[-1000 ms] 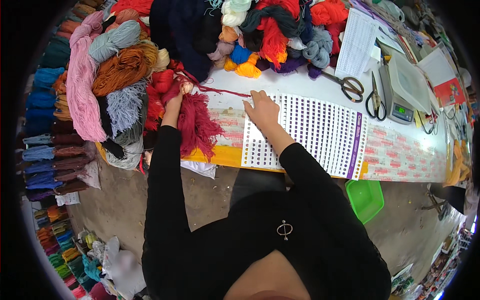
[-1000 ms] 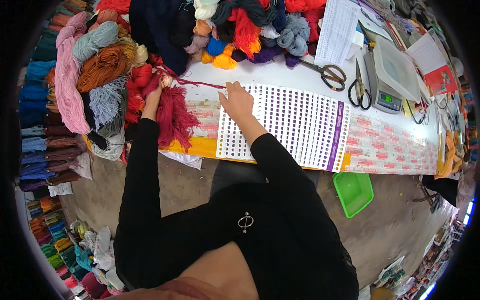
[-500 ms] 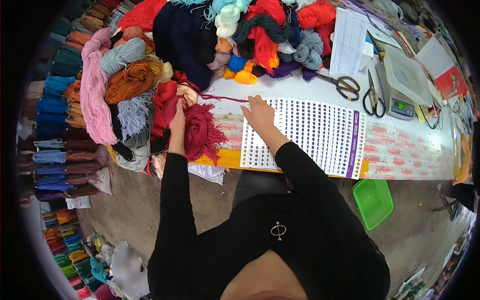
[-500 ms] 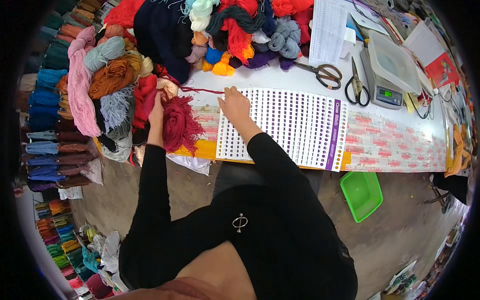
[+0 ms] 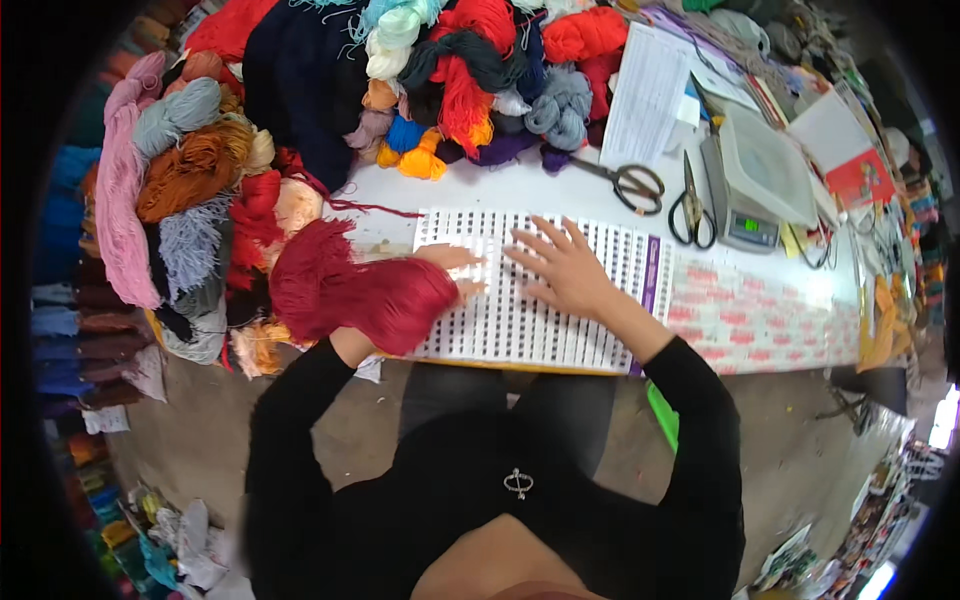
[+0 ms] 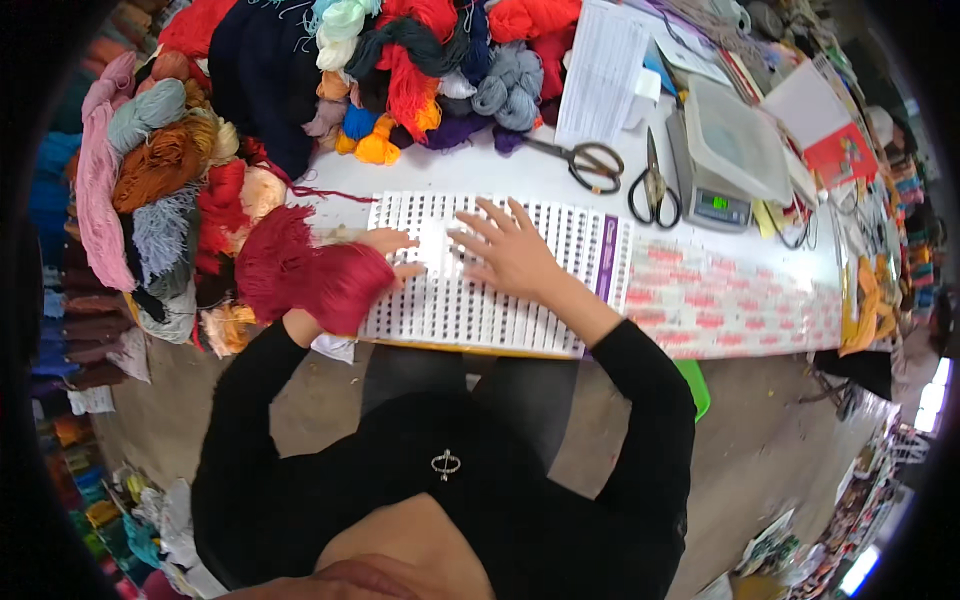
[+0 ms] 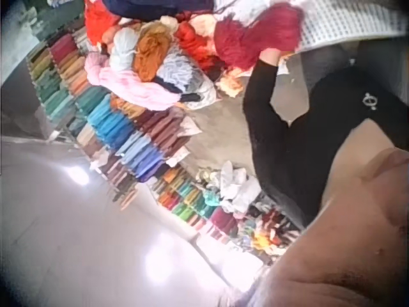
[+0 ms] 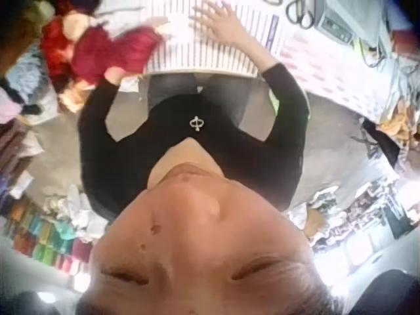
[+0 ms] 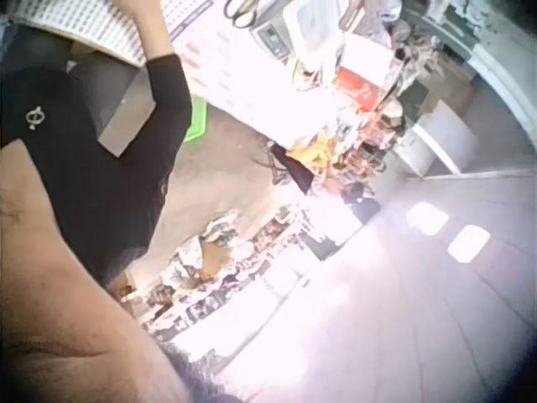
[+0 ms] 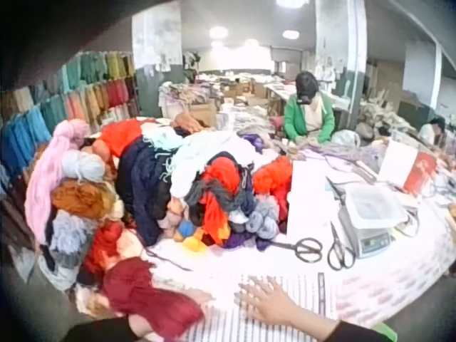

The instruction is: Organizing and attaching colored yarn strands to a sample identification card in a factory setting.

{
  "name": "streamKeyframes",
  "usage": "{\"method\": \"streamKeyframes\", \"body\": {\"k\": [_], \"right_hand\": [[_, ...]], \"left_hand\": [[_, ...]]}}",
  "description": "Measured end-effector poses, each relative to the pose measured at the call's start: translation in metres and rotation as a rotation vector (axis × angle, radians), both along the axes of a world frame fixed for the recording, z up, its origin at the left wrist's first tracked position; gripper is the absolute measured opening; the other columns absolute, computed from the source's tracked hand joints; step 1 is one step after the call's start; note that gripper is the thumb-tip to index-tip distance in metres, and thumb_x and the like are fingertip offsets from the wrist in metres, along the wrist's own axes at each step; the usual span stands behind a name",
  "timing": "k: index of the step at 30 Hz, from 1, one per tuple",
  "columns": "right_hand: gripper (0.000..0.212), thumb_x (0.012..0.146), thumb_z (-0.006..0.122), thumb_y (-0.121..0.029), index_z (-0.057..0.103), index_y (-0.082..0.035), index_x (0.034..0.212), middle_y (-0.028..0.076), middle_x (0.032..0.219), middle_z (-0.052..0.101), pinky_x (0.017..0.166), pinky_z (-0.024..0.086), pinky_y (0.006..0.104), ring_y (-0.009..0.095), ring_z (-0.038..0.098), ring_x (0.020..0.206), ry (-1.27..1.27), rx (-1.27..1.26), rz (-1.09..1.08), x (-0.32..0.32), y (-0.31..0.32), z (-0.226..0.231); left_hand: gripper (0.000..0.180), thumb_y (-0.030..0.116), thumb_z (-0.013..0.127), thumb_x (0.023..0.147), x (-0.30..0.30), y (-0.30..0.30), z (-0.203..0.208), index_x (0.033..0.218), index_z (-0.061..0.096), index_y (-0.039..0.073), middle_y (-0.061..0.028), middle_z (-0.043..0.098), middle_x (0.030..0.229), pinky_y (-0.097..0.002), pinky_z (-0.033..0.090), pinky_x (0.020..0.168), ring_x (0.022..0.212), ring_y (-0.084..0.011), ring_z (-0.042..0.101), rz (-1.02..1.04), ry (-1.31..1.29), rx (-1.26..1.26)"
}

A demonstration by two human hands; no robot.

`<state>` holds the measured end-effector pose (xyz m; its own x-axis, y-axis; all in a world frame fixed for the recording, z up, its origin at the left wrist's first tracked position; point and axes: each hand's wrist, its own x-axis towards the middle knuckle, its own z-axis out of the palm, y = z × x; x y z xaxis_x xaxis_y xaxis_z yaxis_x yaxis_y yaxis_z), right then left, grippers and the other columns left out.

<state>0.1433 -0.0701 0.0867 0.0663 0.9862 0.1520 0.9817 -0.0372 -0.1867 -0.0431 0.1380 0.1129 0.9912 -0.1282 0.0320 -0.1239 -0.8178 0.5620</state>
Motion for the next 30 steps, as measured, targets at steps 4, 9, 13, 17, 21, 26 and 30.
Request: {"method": "streamKeyframes", "body": {"k": [4,9,13,17,21,26,30], "right_hand": [[0.061,0.086,0.041,-0.062,0.045,-0.028,0.136,0.001,0.149,0.032,0.108,0.008,0.065,0.034,0.017,0.141,0.012,-0.076,0.134,0.008,-0.017,-0.029],[0.062,0.083,0.051,-0.059,0.042,-0.031,0.138,-0.001,0.15,0.029,0.109,0.009,0.0648,0.032,0.018,0.141,0.125,-0.145,0.166,0.018,-0.013,-0.041],[0.062,0.08,0.06,-0.054,0.044,-0.032,0.137,-0.002,0.149,0.03,0.108,0.013,0.0648,0.031,0.021,0.14,0.174,-0.174,0.155,0.028,-0.014,-0.037],[0.061,0.079,0.062,-0.054,0.048,-0.031,0.134,-0.003,0.148,0.032,0.108,0.014,0.0646,0.029,0.02,0.14,0.186,-0.132,0.156,0.033,-0.018,-0.042],[0.059,0.08,0.06,-0.055,0.05,-0.031,0.132,-0.003,0.148,0.032,0.108,0.014,0.0646,0.029,0.019,0.14,0.185,-0.156,0.152,0.035,-0.022,-0.041],[0.059,0.079,0.061,-0.053,0.05,-0.031,0.132,-0.004,0.148,0.032,0.109,0.013,0.064,0.03,0.018,0.141,0.201,-0.187,0.093,0.038,-0.033,-0.038],[0.06,0.078,0.062,-0.052,0.049,-0.032,0.133,-0.004,0.149,0.032,0.109,0.011,0.0637,0.03,0.018,0.141,0.21,-0.221,0.075,0.042,-0.042,-0.033]], "left_hand": [[0.041,0.044,0.046,0.091,0.01,-0.008,-0.04,0.132,0.044,0.042,-0.0001,0.028,0.151,-0.0634,0.006,0.109,0.141,-0.0271,0.019,-0.427,0.141,0.485],[0.049,0.057,0.039,0.091,0.019,0.001,-0.057,0.137,0.036,0.043,0.0022,0.022,0.153,-0.0692,0.004,0.105,0.142,-0.0294,0.014,-0.512,0.235,0.445],[0.047,0.055,0.036,0.094,0.032,-0.002,-0.056,0.139,0.033,0.042,0.0018,0.02,0.154,-0.0706,0.006,0.104,0.143,-0.0297,0.011,-0.539,0.303,0.425],[0.047,0.053,0.032,0.095,0.038,-0.007,-0.049,0.14,0.031,0.041,0.0012,0.017,0.154,-0.0715,0.005,0.104,0.143,-0.0301,0.01,-0.56,0.385,0.462],[0.046,0.053,0.03,0.096,0.036,-0.01,-0.057,0.141,0.03,0.041,0.0012,0.018,0.154,-0.0724,0.006,0.103,0.143,-0.0309,0.011,-0.553,0.306,0.463],[0.046,0.052,0.027,0.097,0.046,-0.018,-0.061,0.14,0.032,0.039,-0.0007,0.018,0.154,-0.0735,0.008,0.102,0.143,-0.0319,0.011,-0.574,0.259,0.459],[0.048,0.055,0.028,0.095,0.052,-0.026,-0.06,0.142,0.029,0.042,0.0014,0.018,0.154,-0.074,0.008,0.102,0.142,-0.0327,0.012,-0.606,0.221,0.529]]}}
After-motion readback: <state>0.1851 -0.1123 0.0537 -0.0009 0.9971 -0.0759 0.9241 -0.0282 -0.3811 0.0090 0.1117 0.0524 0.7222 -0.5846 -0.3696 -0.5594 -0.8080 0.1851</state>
